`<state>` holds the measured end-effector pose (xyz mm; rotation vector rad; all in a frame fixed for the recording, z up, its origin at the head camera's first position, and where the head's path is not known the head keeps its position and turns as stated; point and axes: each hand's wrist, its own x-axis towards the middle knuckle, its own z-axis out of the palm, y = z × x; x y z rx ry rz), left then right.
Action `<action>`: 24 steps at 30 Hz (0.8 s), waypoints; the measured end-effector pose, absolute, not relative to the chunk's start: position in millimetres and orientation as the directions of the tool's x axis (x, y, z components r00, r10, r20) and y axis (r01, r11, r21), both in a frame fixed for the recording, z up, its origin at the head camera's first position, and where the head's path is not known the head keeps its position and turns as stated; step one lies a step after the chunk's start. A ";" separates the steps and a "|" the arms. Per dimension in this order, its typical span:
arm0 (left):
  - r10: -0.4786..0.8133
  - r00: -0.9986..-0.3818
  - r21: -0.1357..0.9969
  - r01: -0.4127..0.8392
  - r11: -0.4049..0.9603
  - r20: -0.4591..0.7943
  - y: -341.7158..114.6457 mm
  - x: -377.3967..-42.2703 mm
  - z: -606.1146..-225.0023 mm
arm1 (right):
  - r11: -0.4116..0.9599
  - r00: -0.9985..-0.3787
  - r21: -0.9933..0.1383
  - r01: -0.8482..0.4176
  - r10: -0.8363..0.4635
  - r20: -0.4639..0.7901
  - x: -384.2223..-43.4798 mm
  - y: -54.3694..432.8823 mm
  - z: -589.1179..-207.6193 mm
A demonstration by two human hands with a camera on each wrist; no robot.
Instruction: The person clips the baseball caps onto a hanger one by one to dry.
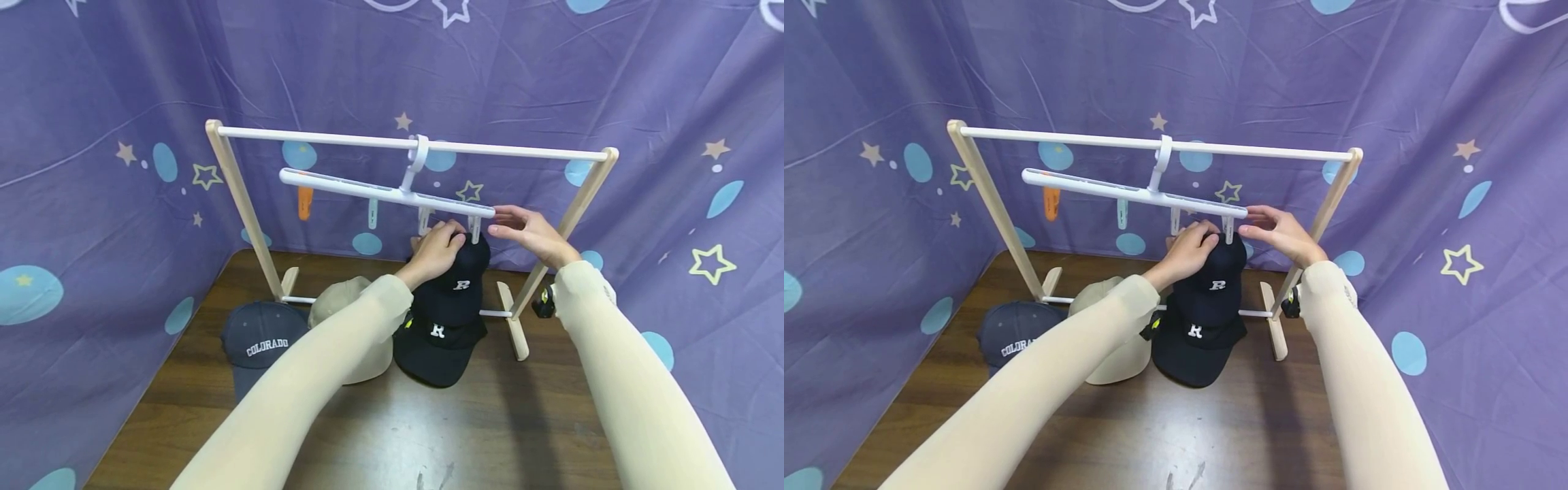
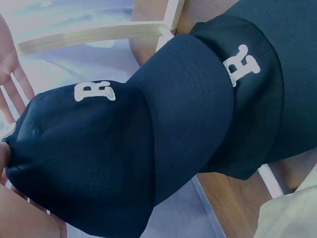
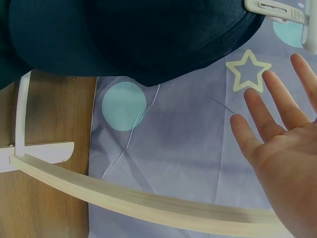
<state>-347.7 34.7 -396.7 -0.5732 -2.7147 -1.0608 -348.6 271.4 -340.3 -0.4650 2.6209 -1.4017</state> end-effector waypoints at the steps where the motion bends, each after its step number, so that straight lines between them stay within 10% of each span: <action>1: 0.288 -0.912 0.612 0.410 0.676 0.293 34.4 -347.8 -397.4 | 0.520 -0.944 -0.829 -0.205 -0.329 0.027 -348.2 272.0 -341.2; 24: 0.348 -0.886 0.587 0.464 0.663 0.308 18.1 -344.5 -406.8 | 0.483 -0.941 -0.846 -0.223 -0.334 0.057 -340.7 282.8 -353.1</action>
